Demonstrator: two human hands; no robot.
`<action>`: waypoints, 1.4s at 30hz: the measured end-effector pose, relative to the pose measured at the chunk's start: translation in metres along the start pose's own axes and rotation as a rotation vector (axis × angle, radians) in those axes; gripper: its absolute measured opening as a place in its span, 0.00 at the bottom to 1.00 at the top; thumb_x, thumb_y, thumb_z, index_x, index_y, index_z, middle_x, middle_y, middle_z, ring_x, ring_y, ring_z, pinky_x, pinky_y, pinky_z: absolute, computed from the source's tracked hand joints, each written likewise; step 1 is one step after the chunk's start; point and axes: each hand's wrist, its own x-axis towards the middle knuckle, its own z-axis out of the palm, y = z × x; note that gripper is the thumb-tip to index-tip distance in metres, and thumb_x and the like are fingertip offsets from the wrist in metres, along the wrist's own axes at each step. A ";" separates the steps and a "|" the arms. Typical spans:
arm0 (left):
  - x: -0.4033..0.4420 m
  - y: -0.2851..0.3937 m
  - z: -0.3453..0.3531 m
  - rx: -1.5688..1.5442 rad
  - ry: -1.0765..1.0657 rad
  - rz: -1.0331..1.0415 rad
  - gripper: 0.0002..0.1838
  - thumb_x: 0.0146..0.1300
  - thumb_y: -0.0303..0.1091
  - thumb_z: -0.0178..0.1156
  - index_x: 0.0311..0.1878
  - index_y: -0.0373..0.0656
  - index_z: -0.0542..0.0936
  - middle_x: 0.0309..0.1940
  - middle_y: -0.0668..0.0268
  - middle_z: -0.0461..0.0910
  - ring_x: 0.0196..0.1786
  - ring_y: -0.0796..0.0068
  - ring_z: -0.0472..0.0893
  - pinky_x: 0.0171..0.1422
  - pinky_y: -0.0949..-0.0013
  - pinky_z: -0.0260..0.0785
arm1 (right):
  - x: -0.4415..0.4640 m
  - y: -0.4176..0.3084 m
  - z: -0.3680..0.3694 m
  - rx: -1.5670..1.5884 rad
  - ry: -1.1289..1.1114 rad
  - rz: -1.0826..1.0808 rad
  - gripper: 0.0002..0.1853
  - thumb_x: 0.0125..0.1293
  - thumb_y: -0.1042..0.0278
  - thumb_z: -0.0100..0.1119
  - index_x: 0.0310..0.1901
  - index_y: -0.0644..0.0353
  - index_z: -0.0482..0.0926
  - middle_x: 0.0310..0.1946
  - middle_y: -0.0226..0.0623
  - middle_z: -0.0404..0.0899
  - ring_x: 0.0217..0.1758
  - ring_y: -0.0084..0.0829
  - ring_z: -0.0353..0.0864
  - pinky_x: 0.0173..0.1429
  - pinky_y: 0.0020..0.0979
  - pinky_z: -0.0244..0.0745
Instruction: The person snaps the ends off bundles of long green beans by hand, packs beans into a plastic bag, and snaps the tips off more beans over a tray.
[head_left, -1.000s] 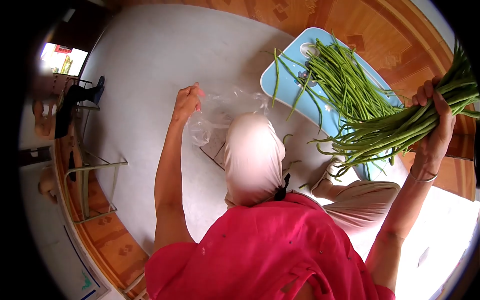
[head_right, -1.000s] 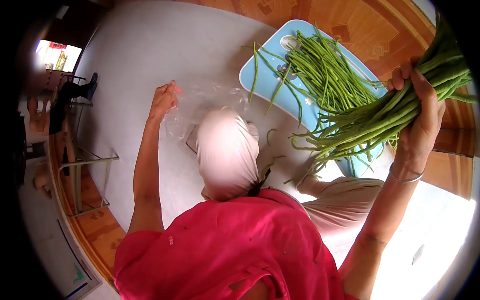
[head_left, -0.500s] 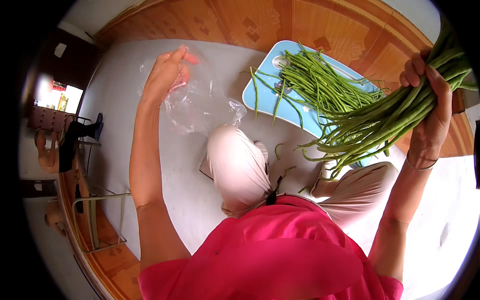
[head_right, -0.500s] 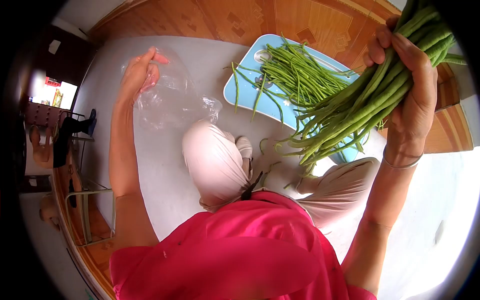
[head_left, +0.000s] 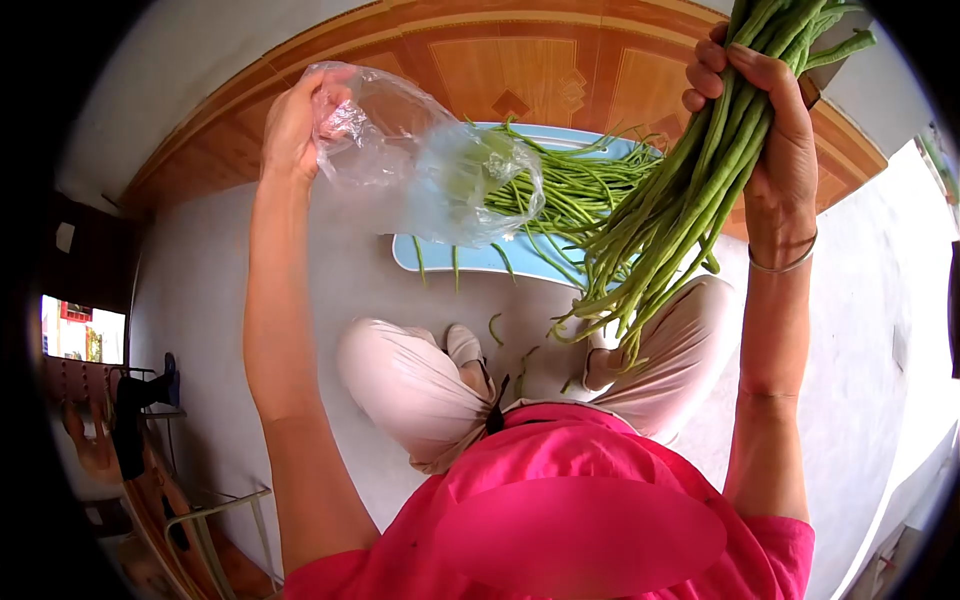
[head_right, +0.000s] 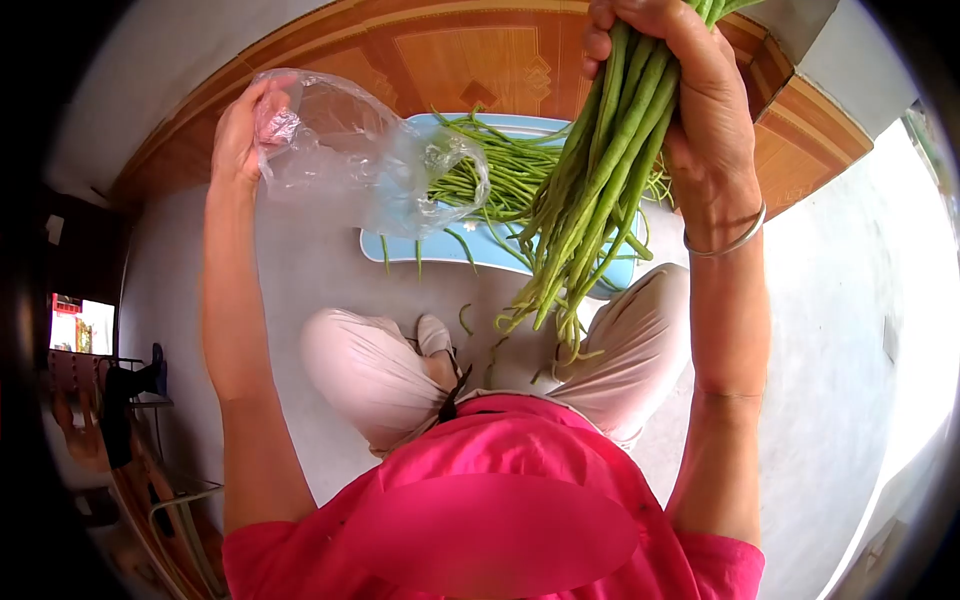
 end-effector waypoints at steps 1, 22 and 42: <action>0.010 -0.009 0.006 -0.054 -0.001 -0.005 0.17 0.70 0.35 0.45 0.47 0.30 0.77 0.24 0.63 0.75 0.17 0.81 0.63 0.18 0.74 0.54 | 0.000 0.001 -0.002 0.025 0.019 0.014 0.16 0.64 0.68 0.54 0.50 0.68 0.68 0.34 0.34 0.69 0.34 0.22 0.69 0.39 0.25 0.72; -0.085 -0.093 0.181 0.034 -0.668 0.200 0.34 0.51 0.41 0.74 0.55 0.31 0.70 0.48 0.62 0.75 0.50 0.74 0.75 0.57 0.69 0.69 | -0.008 0.086 0.010 -0.071 0.378 0.103 0.11 0.60 0.66 0.60 0.36 0.66 0.76 0.27 0.37 0.79 0.30 0.26 0.79 0.35 0.27 0.77; -0.086 -0.094 0.189 -0.051 -0.579 0.132 0.17 0.47 0.28 0.66 0.41 0.33 0.76 0.33 0.69 0.75 0.34 0.79 0.73 0.37 0.72 0.68 | -0.036 -0.004 0.030 -1.995 -0.666 -0.845 0.25 0.54 0.64 0.60 0.56 0.54 0.74 0.51 0.33 0.79 0.60 0.36 0.75 0.74 0.44 0.57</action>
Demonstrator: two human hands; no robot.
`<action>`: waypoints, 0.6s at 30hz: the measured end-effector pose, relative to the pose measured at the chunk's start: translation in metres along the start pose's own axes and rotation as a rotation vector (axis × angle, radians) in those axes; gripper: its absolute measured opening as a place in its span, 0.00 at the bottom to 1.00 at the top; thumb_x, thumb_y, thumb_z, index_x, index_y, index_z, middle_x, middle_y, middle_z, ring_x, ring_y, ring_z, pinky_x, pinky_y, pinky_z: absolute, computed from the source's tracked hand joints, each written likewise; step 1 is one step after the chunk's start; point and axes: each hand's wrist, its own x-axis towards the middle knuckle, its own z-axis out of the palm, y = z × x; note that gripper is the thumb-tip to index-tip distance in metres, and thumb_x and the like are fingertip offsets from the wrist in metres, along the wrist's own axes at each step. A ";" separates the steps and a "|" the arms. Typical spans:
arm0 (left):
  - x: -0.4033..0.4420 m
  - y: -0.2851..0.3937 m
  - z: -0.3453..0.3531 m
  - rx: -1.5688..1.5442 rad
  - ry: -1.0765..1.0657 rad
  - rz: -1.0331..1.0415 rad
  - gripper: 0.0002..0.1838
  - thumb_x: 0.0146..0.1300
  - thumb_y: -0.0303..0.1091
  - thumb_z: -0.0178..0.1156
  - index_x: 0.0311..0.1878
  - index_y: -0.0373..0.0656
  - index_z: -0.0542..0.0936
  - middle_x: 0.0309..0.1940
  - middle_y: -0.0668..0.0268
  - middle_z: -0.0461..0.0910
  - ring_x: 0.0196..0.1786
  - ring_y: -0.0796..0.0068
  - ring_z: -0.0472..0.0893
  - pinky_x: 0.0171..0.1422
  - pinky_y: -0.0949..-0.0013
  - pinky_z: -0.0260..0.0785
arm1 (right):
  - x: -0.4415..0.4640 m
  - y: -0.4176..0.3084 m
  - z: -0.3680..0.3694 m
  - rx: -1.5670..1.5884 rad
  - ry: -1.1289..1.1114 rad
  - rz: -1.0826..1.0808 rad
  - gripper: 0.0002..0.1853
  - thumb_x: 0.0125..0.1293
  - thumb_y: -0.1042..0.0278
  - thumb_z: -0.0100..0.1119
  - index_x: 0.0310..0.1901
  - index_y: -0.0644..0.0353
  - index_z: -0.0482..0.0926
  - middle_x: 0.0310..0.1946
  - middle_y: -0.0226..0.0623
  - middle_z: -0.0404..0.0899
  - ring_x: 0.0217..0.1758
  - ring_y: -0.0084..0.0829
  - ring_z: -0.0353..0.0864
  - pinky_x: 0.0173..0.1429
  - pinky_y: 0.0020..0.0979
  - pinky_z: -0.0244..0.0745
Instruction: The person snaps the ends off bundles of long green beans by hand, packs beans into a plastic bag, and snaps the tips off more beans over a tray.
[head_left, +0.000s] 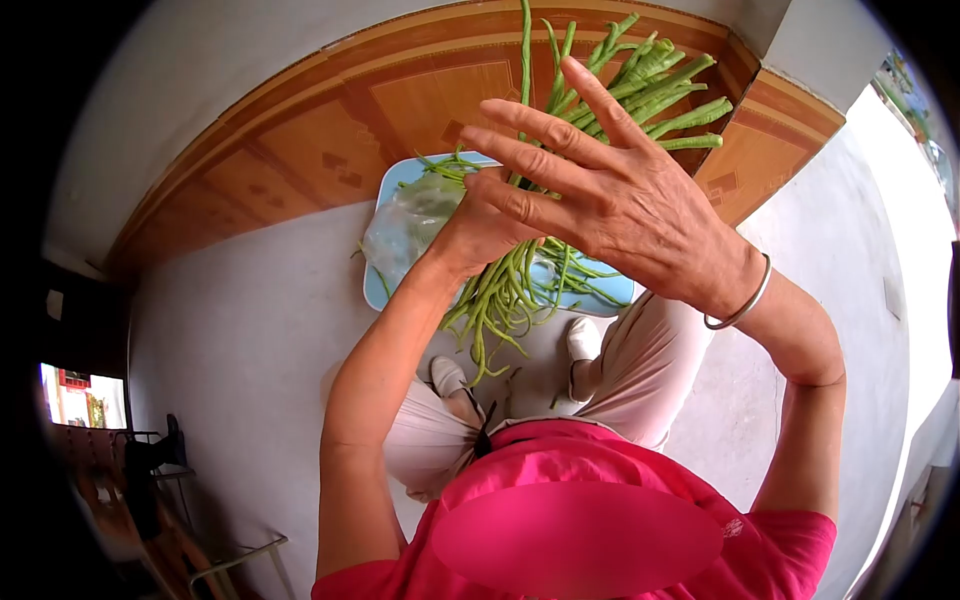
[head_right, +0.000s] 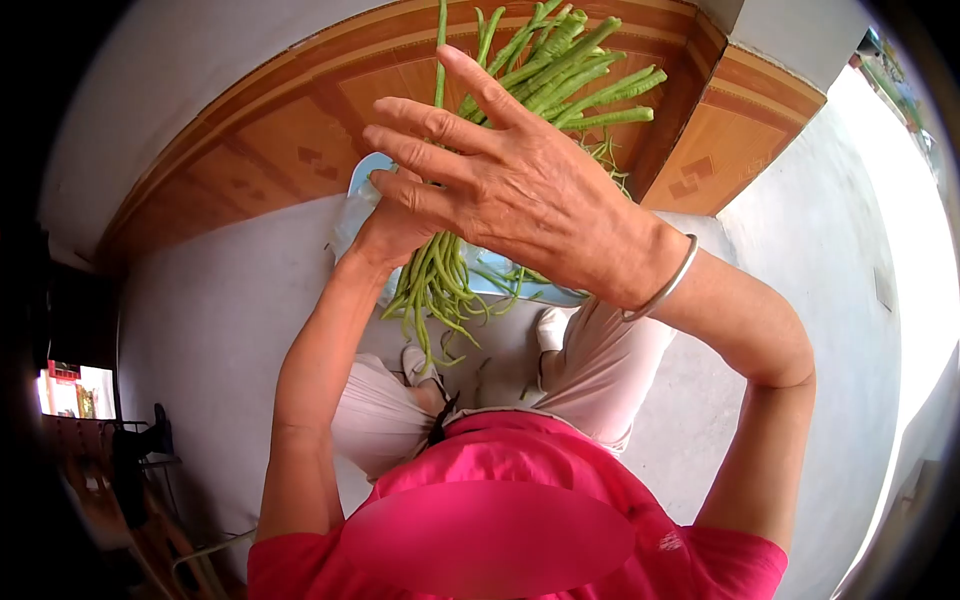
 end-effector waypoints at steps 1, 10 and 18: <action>-0.001 0.004 0.002 0.103 -0.056 -0.001 0.18 0.46 0.29 0.66 0.41 0.32 0.76 0.34 0.68 0.76 0.35 0.78 0.74 0.39 0.71 0.68 | -0.002 0.005 0.016 -0.051 -0.055 -0.047 0.27 0.54 0.66 0.58 0.59 0.54 0.71 0.48 0.32 0.79 0.59 0.34 0.76 0.76 0.45 0.51; -0.012 0.014 -0.014 0.293 -0.272 -0.195 0.18 0.47 0.25 0.67 0.43 0.33 0.75 0.34 0.67 0.78 0.38 0.80 0.76 0.46 0.74 0.69 | -0.020 0.047 0.047 0.030 -0.251 -0.014 0.11 0.53 0.69 0.57 0.38 0.62 0.73 0.25 0.35 0.73 0.30 0.36 0.80 0.31 0.34 0.75; -0.034 -0.011 -0.036 0.005 -0.182 -0.291 0.11 0.48 0.24 0.62 0.37 0.35 0.76 0.27 0.64 0.76 0.29 0.76 0.76 0.37 0.70 0.70 | -0.034 0.053 0.030 0.256 -0.278 0.474 0.16 0.44 0.73 0.66 0.35 0.63 0.71 0.26 0.45 0.77 0.30 0.49 0.78 0.32 0.42 0.72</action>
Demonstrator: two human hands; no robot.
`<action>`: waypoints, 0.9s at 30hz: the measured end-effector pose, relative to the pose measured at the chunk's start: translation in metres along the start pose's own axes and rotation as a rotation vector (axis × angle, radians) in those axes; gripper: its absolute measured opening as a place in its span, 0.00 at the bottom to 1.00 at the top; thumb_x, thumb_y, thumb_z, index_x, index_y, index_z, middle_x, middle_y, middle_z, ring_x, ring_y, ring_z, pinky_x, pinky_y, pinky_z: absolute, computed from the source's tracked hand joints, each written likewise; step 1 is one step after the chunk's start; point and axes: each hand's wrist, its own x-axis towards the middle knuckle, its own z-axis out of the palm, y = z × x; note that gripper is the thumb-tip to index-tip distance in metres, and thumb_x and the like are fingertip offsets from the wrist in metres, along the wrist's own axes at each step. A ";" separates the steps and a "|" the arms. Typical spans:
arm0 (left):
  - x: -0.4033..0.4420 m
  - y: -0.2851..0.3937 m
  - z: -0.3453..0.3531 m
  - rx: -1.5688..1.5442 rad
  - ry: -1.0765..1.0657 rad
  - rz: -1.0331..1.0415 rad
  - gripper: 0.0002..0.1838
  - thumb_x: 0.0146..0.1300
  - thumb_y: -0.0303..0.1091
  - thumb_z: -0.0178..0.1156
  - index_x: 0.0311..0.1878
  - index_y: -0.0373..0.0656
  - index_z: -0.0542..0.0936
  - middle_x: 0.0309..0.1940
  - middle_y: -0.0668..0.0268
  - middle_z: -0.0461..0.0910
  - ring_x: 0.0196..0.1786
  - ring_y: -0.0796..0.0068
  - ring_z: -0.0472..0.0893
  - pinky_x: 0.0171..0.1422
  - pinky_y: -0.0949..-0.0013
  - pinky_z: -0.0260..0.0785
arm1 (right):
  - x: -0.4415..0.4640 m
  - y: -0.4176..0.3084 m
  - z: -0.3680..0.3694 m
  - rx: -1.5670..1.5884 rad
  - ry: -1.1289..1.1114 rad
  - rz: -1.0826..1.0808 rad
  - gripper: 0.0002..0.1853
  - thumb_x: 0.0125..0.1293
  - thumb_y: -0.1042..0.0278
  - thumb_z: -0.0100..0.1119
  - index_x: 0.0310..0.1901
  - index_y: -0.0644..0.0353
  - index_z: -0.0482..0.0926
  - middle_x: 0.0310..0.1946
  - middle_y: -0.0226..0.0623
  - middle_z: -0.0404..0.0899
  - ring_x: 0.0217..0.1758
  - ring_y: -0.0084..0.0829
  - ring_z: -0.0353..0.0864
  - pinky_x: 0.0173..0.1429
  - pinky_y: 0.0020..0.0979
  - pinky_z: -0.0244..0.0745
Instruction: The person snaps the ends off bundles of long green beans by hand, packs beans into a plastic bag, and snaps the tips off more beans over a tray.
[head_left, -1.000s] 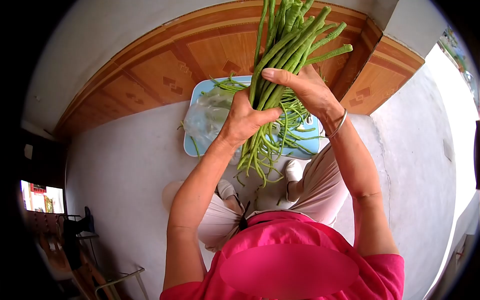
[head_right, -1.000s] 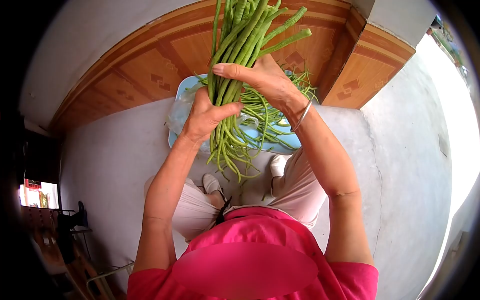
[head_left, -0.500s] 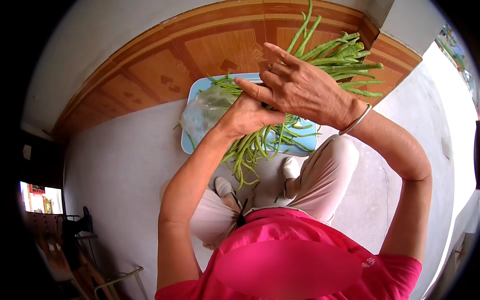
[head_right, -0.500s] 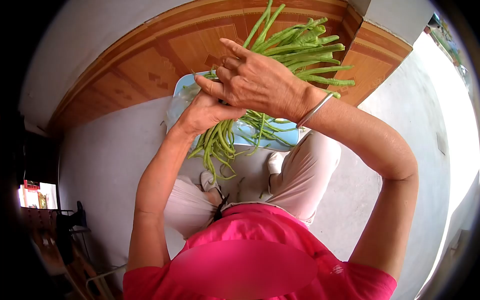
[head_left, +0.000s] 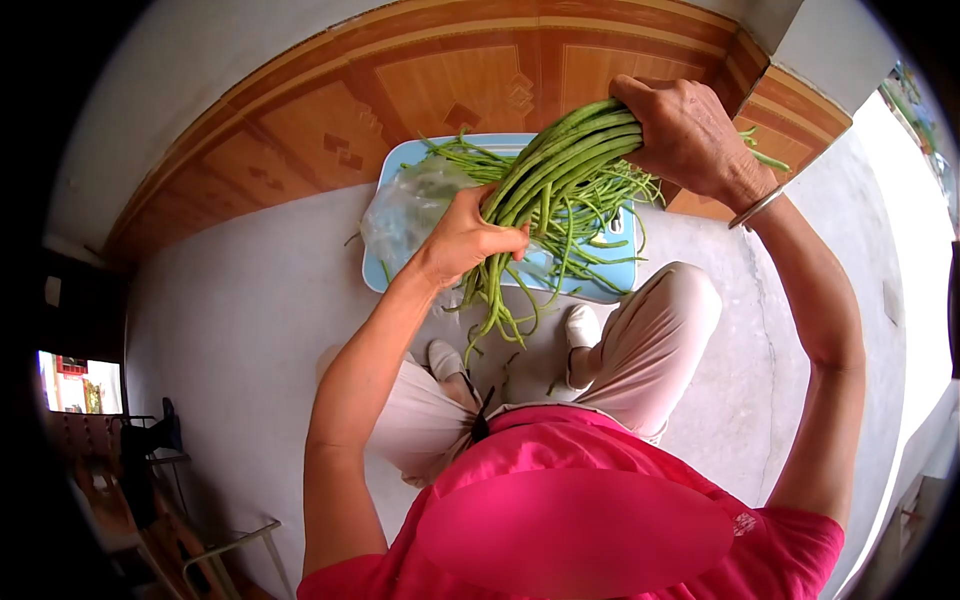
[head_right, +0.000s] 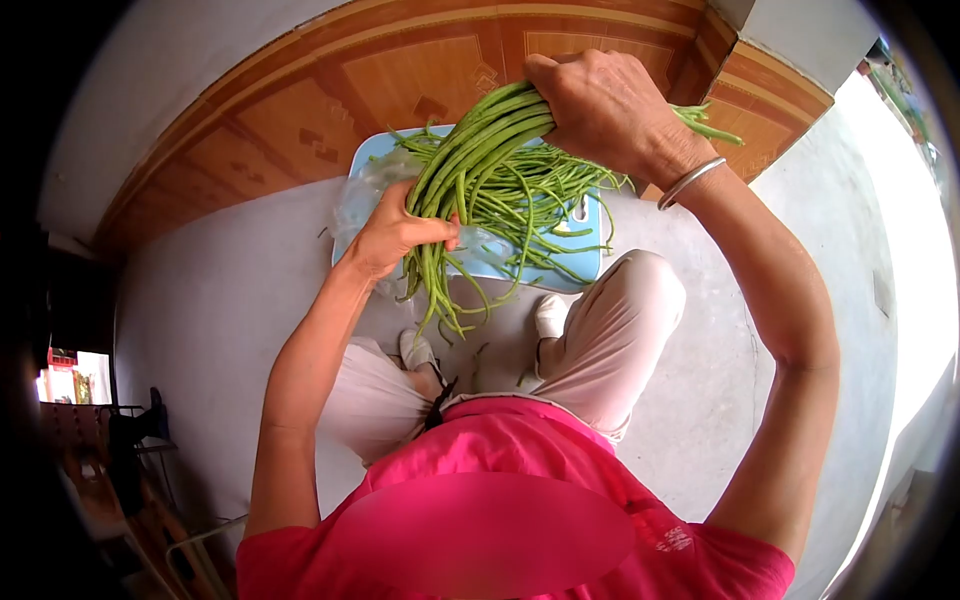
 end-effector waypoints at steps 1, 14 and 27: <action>0.000 -0.001 0.001 -0.056 0.059 0.050 0.09 0.49 0.25 0.60 0.36 0.36 0.75 0.25 0.64 0.74 0.26 0.75 0.75 0.36 0.69 0.69 | -0.003 -0.004 0.000 0.092 -0.038 0.056 0.15 0.45 0.73 0.65 0.34 0.64 0.71 0.26 0.46 0.78 0.30 0.50 0.78 0.33 0.41 0.73; 0.020 -0.064 0.078 -0.969 0.601 0.259 0.07 0.50 0.23 0.62 0.35 0.39 0.78 0.27 0.68 0.78 0.28 0.79 0.75 0.36 0.73 0.70 | -0.064 -0.070 0.084 1.399 -0.100 0.686 0.21 0.56 0.72 0.67 0.51 0.65 0.74 0.40 0.31 0.80 0.43 0.20 0.78 0.49 0.25 0.74; 0.047 -0.093 0.068 -0.818 0.879 0.253 0.19 0.52 0.20 0.62 0.46 0.35 0.68 0.40 0.62 0.73 0.40 0.75 0.76 0.46 0.72 0.72 | -0.080 -0.080 0.148 1.750 -0.074 0.795 0.28 0.54 0.66 0.73 0.55 0.65 0.73 0.47 0.33 0.78 0.48 0.24 0.76 0.54 0.28 0.72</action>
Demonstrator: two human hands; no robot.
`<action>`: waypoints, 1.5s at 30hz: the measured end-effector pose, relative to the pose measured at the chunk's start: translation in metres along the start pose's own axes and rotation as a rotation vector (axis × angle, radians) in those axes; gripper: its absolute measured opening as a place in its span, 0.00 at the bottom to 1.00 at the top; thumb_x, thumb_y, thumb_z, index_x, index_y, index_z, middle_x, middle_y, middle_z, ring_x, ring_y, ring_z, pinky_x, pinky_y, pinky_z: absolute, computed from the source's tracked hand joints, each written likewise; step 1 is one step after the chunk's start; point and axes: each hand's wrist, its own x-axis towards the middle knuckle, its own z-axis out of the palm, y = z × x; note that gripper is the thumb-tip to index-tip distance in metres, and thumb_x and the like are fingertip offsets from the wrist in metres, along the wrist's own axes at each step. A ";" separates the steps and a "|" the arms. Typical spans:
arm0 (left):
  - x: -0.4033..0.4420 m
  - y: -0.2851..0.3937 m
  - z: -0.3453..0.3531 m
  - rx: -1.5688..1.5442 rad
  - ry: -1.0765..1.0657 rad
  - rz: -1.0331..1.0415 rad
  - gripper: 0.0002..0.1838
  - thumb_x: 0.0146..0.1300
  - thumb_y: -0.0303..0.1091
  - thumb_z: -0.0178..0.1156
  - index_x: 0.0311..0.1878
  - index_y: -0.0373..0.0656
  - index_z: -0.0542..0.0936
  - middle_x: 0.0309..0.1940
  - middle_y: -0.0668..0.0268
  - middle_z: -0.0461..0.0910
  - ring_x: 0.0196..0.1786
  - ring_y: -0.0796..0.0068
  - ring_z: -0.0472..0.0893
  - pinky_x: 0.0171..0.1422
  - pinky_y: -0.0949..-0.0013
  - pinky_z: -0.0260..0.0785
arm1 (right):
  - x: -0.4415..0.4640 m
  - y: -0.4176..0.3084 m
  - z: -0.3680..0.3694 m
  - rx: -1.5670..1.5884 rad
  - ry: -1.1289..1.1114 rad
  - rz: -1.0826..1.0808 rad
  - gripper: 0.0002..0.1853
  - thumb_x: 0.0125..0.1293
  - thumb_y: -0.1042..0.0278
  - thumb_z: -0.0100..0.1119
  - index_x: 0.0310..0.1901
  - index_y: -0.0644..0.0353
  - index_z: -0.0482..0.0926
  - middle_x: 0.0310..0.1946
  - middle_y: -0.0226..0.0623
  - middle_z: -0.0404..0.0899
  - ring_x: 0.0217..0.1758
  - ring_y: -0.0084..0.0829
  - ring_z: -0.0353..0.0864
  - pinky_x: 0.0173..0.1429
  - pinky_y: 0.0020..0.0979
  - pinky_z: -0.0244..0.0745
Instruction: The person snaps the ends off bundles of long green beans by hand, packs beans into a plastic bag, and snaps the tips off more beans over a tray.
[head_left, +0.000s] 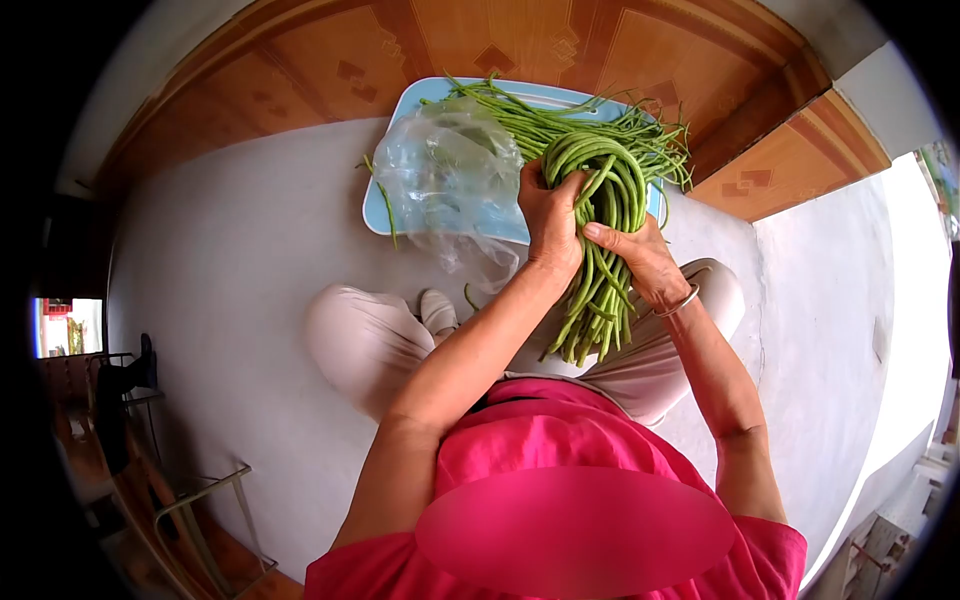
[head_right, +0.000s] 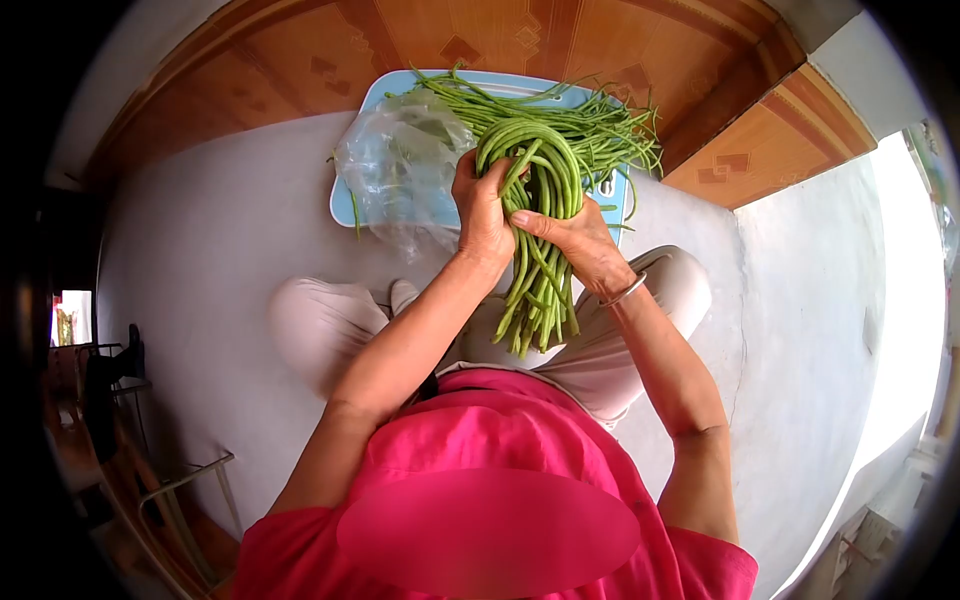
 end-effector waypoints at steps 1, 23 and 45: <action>-0.001 0.000 0.001 0.025 0.032 0.053 0.20 0.51 0.21 0.63 0.46 0.35 0.67 0.40 0.62 0.72 0.40 0.75 0.76 0.46 0.72 0.72 | 0.003 0.005 0.001 0.017 -0.015 0.011 0.30 0.53 0.66 0.74 0.56 0.65 0.72 0.47 0.34 0.78 0.49 0.25 0.76 0.55 0.28 0.72; 0.006 0.053 -0.106 1.551 -0.277 0.390 0.29 0.64 0.46 0.58 0.63 0.40 0.67 0.56 0.46 0.63 0.58 0.50 0.68 0.58 0.50 0.65 | 0.012 0.025 -0.008 0.287 -0.083 0.084 0.18 0.55 0.76 0.59 0.48 0.66 0.72 0.34 0.43 0.79 0.32 0.32 0.79 0.38 0.32 0.79; 0.020 0.132 -0.132 1.829 -0.579 0.454 0.22 0.48 0.11 0.51 0.48 0.38 0.69 0.45 0.57 0.71 0.43 0.50 0.77 0.45 0.54 0.70 | 0.080 0.100 0.044 -0.198 -0.495 0.443 0.08 0.48 0.72 0.68 0.30 0.65 0.82 0.23 0.36 0.82 0.24 0.24 0.79 0.29 0.26 0.76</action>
